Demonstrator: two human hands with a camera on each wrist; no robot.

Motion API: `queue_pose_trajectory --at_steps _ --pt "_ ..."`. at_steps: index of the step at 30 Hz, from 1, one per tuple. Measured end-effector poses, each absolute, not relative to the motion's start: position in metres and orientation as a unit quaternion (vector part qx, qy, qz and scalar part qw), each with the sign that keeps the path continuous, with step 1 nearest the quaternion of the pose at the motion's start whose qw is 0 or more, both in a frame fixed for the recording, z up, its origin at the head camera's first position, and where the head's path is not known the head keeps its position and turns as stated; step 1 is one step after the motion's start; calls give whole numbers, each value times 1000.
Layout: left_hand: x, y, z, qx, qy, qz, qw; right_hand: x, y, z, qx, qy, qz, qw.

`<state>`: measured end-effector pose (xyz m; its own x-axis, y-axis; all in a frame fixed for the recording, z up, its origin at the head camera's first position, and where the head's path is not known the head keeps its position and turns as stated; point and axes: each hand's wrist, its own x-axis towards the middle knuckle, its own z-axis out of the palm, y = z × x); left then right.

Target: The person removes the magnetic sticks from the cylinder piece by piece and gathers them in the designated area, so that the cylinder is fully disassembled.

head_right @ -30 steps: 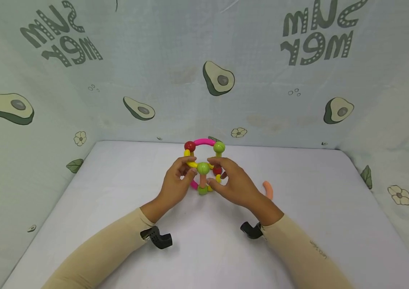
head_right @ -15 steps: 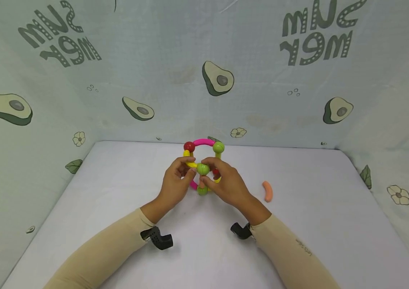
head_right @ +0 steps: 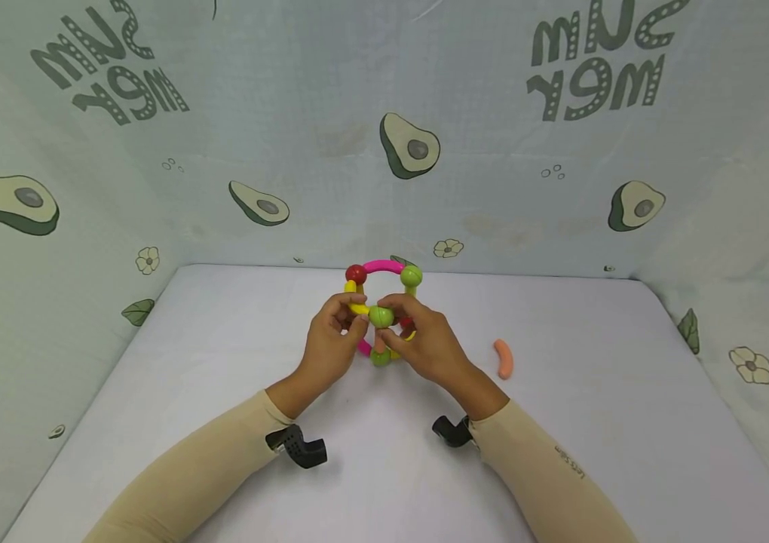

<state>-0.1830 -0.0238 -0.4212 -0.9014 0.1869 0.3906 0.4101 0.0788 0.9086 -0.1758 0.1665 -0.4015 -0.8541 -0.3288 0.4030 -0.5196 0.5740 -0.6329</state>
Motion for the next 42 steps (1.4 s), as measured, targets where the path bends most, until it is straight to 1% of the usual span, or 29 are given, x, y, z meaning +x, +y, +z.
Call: queue_pose_trajectory --at_steps 13,21,29,42 --pt "-184 -27 -425 -215 -737 -635 86 -175 166 -400 240 -883 387 116" --pt "-183 -31 -426 -224 -749 -618 80 -175 168 -401 250 -878 388 126" --pt "-183 -36 -429 -205 -750 -625 63 -176 168 -401 250 -876 394 124" --pt "-189 -48 -439 -179 -771 -609 51 -178 167 -401 247 -878 392 117"
